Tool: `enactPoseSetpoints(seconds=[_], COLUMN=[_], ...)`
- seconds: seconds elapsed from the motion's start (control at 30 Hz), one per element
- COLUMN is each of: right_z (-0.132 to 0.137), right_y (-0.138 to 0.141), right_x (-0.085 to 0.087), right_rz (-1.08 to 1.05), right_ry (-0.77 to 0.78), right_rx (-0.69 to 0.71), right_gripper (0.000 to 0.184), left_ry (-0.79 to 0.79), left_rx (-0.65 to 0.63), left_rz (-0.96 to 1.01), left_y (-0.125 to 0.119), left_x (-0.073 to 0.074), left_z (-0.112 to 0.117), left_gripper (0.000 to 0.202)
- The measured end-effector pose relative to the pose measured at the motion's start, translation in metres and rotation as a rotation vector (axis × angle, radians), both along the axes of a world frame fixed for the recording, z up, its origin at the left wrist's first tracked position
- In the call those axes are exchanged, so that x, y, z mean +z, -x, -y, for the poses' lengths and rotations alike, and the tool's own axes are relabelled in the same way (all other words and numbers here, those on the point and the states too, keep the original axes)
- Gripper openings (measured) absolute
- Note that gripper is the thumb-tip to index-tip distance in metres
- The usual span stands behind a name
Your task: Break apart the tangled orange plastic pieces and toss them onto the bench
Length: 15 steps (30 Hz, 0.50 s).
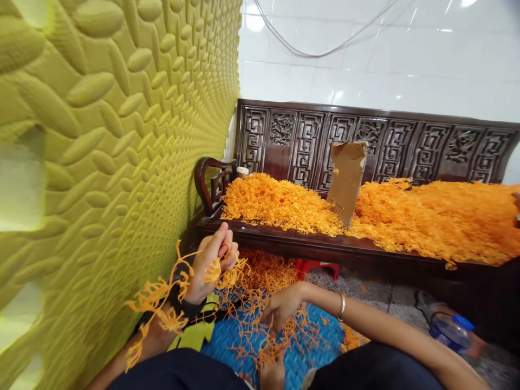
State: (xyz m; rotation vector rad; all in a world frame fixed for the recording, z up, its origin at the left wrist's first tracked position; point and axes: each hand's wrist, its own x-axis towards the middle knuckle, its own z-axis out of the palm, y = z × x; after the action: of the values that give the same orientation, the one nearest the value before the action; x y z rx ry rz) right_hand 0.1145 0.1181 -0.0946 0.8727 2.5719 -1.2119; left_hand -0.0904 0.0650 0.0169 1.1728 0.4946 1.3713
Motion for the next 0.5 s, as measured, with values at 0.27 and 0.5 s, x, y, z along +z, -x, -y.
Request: enactPoseSetpoints(seconds=[0.27, 0.5], right_z=[0.016, 0.034], right_y=[0.001, 0.001], right_x=[0.015, 0.103], right_rz=[-0.067, -0.287], right_ry=[-0.128, -0.629], right_rx=[-0.013, -0.284], right_gripper=[0.021, 0.015], left_ry=[0.027, 0.072], left_rx=[-0.070, -0.118], left_rz=[-0.007, 0.000], left_y=[0.000, -0.005], left_x=[0.000, 0.003], left_z=[-0.001, -0.001], left_gripper=[0.055, 0.054])
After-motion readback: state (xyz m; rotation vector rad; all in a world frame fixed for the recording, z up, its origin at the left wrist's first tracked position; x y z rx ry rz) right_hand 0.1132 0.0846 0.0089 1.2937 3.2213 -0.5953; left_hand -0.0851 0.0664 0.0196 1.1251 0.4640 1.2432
